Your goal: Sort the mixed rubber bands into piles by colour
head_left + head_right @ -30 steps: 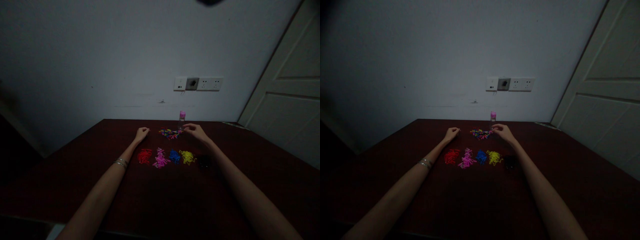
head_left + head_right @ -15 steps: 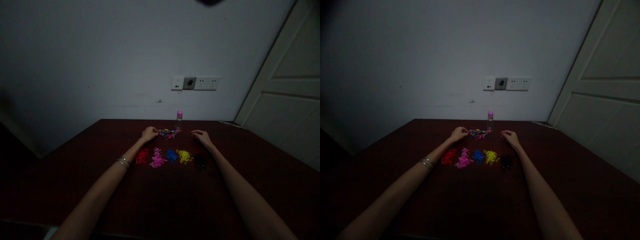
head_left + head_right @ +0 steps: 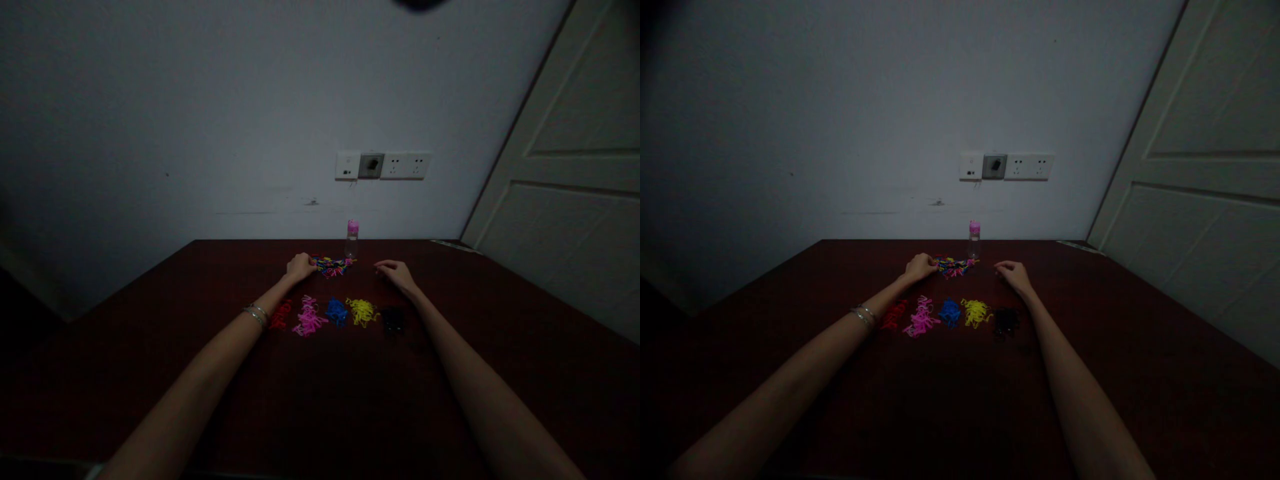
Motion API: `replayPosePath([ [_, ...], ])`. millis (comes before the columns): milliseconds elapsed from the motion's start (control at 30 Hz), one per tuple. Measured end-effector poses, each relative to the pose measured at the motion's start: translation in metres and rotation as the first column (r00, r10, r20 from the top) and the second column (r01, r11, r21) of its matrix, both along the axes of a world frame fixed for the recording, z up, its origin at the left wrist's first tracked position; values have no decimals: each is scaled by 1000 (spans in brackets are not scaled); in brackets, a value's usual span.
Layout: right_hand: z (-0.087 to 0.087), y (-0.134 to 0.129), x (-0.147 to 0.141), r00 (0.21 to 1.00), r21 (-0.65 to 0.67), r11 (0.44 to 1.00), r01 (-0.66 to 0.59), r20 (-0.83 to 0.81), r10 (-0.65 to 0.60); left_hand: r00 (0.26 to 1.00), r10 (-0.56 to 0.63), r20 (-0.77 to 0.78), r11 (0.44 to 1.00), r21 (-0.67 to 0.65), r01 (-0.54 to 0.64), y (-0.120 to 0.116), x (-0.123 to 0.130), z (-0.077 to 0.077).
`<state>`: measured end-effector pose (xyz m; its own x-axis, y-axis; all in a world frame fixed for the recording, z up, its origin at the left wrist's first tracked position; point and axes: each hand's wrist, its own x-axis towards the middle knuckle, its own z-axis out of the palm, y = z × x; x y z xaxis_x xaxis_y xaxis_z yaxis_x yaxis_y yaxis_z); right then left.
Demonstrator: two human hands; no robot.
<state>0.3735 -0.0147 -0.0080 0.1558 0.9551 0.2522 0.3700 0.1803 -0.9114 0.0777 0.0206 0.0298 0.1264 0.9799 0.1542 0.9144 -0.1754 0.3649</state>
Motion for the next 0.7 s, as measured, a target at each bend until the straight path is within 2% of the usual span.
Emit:
replayPosePath([
  [533, 1, -1, -2, 1000, -10, 1000, 10, 1, -10, 992, -6, 129, 1000, -18, 9, 3, -12, -8],
  [700, 3, -2, -3, 1000, 1, 1000, 5, 4, -5, 985, 6, 173, 1000, 15, -9, 5, -17, -7],
])
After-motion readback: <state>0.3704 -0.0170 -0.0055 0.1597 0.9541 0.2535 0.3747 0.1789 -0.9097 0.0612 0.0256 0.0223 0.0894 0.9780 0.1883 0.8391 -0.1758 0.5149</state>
